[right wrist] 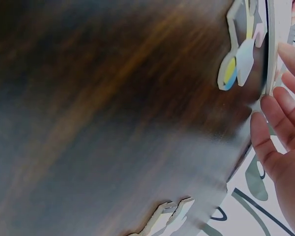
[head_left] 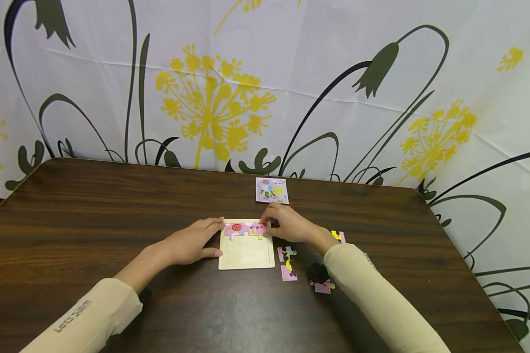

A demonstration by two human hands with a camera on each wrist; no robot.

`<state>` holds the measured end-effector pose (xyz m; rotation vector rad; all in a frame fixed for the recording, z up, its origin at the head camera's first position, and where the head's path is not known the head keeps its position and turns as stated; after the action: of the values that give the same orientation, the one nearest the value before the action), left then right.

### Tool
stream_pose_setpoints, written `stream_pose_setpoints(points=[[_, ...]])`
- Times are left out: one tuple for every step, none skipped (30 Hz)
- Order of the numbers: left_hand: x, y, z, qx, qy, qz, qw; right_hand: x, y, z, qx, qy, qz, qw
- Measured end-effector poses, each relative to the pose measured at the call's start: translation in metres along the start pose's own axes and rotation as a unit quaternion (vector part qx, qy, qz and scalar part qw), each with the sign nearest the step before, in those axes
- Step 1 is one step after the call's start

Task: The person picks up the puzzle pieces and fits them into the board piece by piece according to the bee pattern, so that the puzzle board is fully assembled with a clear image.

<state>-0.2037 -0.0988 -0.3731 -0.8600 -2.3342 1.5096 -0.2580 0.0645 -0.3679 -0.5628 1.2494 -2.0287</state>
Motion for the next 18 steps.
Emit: stream_pose_setpoints(points=[[0.0001, 0.0002, 0.0001, -0.001, -0.001, 0.001, 1.0, 0.0001, 0.0003, -0.0002, 0.0, -0.001, 0.001, 1.0], [0.0001, 0.0004, 0.0003, -0.001, -0.001, 0.001, 1.0, 0.0001, 0.0007, -0.0004, -0.001, -0.003, 0.001, 1.0], [-0.0001, 0.0005, 0.0002, -0.002, -0.002, 0.002, 1.0, -0.0003, 0.001, -0.0001, -0.001, -0.005, 0.002, 1.0], [-0.0001, 0.0005, 0.0, -0.001, 0.0, 0.002, 1.0, -0.0004, 0.0013, 0.0, 0.0, -0.007, 0.002, 1.0], [-0.0001, 0.0006, 0.0002, -0.001, 0.0, 0.002, 1.0, -0.0004, 0.0014, 0.0002, 0.002, -0.009, 0.003, 1.0], [-0.0002, 0.0009, 0.0006, -0.002, -0.001, 0.002, 1.0, -0.0003, 0.0016, 0.0003, 0.004, -0.011, 0.002, 0.9999], [-0.0003, 0.0008, 0.0004, -0.003, -0.001, 0.002, 1.0, -0.0004, 0.0018, 0.0005, 0.005, -0.012, 0.002, 0.9999], [-0.0002, 0.0009, 0.0005, -0.002, 0.0, 0.001, 1.0, -0.0005, 0.0019, 0.0007, 0.008, -0.013, 0.002, 0.9999], [-0.0002, 0.0012, 0.0006, -0.003, -0.001, 0.002, 1.0, -0.0005, 0.002, 0.001, 0.01, -0.014, 0.002, 0.9998], [-0.0001, 0.0012, 0.0004, -0.002, 0.001, 0.001, 1.0, -0.0003, 0.0023, 0.0009, 0.011, -0.014, 0.002, 0.9998], [-0.0002, 0.0011, 0.0007, -0.002, 0.001, 0.001, 1.0, -0.0004, 0.0024, 0.0013, 0.011, -0.017, 0.001, 0.9998], [-0.0004, 0.0007, 0.0005, -0.001, 0.002, 0.0, 1.0, -0.0004, 0.0022, 0.0017, 0.012, -0.018, 0.0, 0.9998], [-0.0005, 0.0002, 0.0003, -0.001, 0.003, -0.001, 1.0, -0.0004, 0.0023, 0.0021, 0.011, -0.02, -0.001, 0.9997], [-0.0006, -0.0001, 0.0003, 0.001, 0.005, -0.002, 1.0, -0.0005, 0.002, 0.0027, 0.011, -0.022, -0.002, 0.9997], [-0.0008, -0.0007, 0.0, 0.001, 0.007, -0.003, 1.0, -0.0005, 0.0018, 0.0031, 0.01, -0.024, -0.003, 0.9997], [-0.001, -0.0012, -0.0003, 0.002, 0.009, -0.004, 0.9999, -0.0006, 0.0016, 0.0033, 0.01, -0.025, -0.004, 0.9996], [-0.0011, -0.0014, -0.0002, 0.002, 0.009, -0.005, 0.9999, -0.0006, 0.0014, 0.0038, 0.011, -0.025, -0.004, 0.9996], [-0.0012, -0.0016, -0.0002, 0.002, 0.01, -0.006, 0.9999, -0.0006, 0.0011, 0.0038, 0.012, -0.024, -0.004, 0.9996]])
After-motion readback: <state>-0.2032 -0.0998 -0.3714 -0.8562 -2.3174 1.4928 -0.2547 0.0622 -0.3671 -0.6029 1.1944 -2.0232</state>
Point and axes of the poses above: each hand's wrist, its own x-axis towards the middle knuckle, its own y-axis out of the palm, z = x × y, the point moved 7 cm from there along x, towards the middle knuckle, and after that the axes turned 1 degree about -z, right-handed, at the moved point
